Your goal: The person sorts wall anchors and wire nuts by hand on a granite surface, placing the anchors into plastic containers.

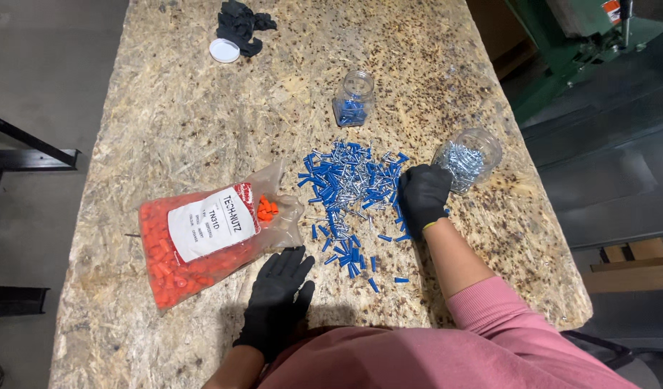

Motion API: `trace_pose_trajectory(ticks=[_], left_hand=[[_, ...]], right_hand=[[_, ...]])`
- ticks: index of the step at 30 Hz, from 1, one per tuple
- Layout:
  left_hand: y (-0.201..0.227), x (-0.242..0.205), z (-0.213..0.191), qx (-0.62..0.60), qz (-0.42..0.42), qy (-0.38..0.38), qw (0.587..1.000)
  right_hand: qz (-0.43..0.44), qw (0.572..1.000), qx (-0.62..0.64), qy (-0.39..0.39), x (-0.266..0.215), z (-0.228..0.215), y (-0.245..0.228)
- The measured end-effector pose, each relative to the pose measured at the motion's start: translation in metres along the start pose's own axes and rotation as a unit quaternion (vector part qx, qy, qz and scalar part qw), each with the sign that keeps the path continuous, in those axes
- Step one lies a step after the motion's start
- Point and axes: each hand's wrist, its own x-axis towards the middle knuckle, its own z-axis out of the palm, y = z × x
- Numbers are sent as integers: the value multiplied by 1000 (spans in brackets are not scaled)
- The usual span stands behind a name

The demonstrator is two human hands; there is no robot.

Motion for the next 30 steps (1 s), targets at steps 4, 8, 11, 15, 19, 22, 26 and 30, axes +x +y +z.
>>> trace_pose_trajectory(ticks=[4,8,11,15,19,22,26,30], left_hand=[[-3,-3,3,-12,7,5,1000],[-13,-7,16,3,18,0,1000],[-11,-5,11,-13,3,-17,1000],[-17,-12,26,-1,0,-13,1000],[-23,-15,35,-2,-20,-46,999],[-23,-15,35,5,-15,-33,999],[-23,-13,35,5,-34,-68,997],[-19,-12,27,-9,-32,-73,997]], right_hand=[[23,999,14,-38,7,0,-2],[46,994,-14,-103,8,8,-3],[50,961,-236,132,-7,63,-5],[40,994,-88,-47,1,45,2],[30,998,-46,-28,3,45,4],[40,999,-13,3,-5,30,1],[27,991,100,88,-13,-16,-1],[298,606,-682,279,-3,-124,-27]])
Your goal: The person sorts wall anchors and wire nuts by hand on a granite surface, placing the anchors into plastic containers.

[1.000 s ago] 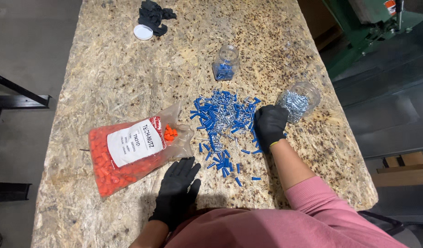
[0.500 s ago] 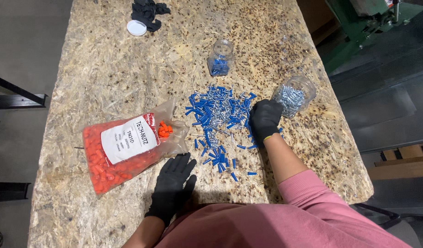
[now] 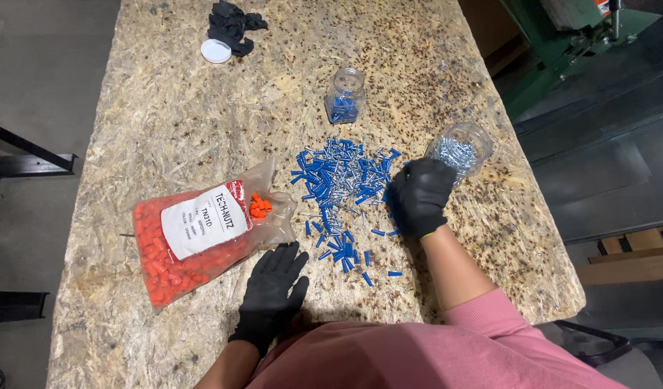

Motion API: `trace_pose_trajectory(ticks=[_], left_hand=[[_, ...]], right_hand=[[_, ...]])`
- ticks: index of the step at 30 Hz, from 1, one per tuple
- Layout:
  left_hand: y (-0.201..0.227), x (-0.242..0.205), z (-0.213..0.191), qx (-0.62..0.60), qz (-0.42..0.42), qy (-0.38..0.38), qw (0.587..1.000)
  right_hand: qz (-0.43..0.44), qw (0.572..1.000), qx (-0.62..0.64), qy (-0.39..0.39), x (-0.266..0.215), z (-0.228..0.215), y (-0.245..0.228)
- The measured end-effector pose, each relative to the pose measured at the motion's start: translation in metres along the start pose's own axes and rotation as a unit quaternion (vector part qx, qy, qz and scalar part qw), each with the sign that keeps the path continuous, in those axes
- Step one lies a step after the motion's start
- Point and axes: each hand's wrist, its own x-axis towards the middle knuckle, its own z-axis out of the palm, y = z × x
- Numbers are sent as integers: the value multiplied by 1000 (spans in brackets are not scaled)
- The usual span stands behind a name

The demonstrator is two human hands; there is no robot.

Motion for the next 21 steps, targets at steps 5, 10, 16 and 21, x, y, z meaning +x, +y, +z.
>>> trace_pose_trajectory(ticks=[5,10,16,21], left_hand=[[0,1,4,13,8,41,999],[7,3,-13,-35,-2,15,999],[2,2,0,-13,11,44,999],[5,2,-4,-16,19,53,998]], right_hand=[[-109,733,640,-203,-35,68,-53],[-123,703,630,-307,-64,114,-89],[-44,725,621,-294,-95,135,-123],[-70,699,646,-299,-91,147,-115]])
